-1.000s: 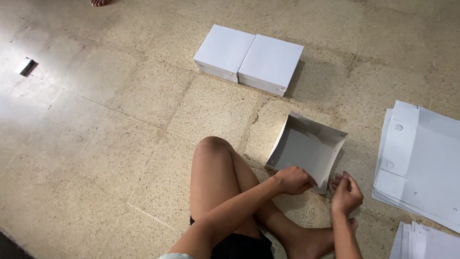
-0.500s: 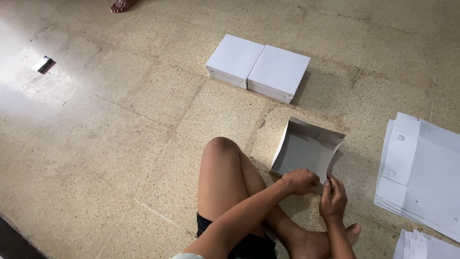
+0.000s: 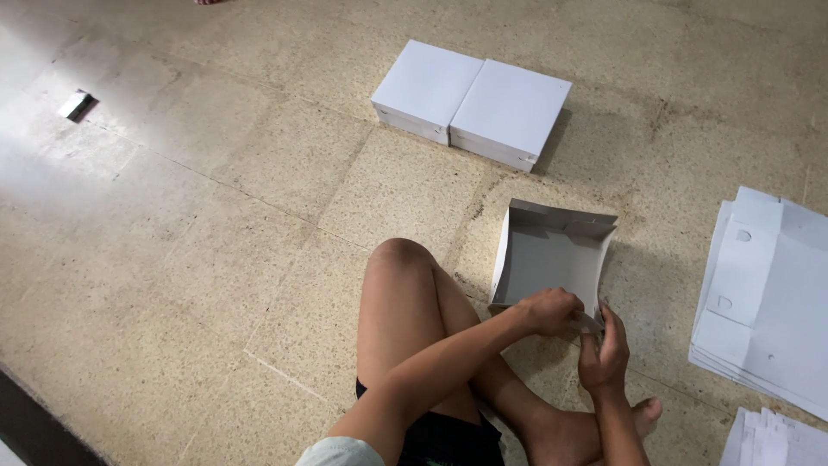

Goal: Assembling a cardboard box from a flat sheet by folding and tucking flaps.

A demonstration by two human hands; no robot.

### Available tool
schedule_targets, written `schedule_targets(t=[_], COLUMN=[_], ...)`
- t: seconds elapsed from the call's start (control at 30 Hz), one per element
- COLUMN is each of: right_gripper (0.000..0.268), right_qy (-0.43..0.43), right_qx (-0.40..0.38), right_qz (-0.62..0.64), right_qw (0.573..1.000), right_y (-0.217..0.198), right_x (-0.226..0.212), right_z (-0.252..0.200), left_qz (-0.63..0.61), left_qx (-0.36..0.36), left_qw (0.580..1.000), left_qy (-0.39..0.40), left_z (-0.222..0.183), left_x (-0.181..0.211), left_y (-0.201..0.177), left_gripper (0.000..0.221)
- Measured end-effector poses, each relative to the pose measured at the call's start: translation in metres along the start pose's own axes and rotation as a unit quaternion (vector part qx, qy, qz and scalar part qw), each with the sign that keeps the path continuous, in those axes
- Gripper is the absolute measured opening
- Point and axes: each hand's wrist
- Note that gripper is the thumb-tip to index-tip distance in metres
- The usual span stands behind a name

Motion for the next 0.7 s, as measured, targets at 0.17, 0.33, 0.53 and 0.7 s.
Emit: schedule_targets(t=[0.17, 0.33, 0.53, 0.7], right_gripper=[0.049, 0.051, 0.045, 0.042], right_qy=[0.064, 0.118, 0.172, 0.283], right_qx=[-0.002, -0.007, 0.031, 0.139], right_qz=[-0.016, -0.038, -0.068, 0.016], right_qw=[0.998, 0.992, 0.982, 0.949], right_y=[-0.002, 0.005, 0.013, 0.008], right_x=[-0.012, -0.009, 0.008, 0.002], right_z=[0.002, 0.005, 0.014, 0.033], left_qz=[0.01, 0.046, -0.084, -0.128], left_qx=[-0.047, -0.097, -0.059, -0.085], left_qw=[0.998, 0.991, 0.993, 0.987], left_qy=[0.032, 0.083, 0.063, 0.044], left_z=[-0.001, 0.011, 0.003, 0.003], left_x=[0.008, -0.016, -0.013, 0.006], left_y=[-0.018, -0.036, -0.043, -0.053], left_gripper=[0.039, 0.036, 0.044, 0.06])
Point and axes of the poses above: each hand's wrist, its own z-axis towards the middle knuckle, its own y-axis out of the palm, x = y × z, and after that the axes turned 7 degrees about -z, right-handed
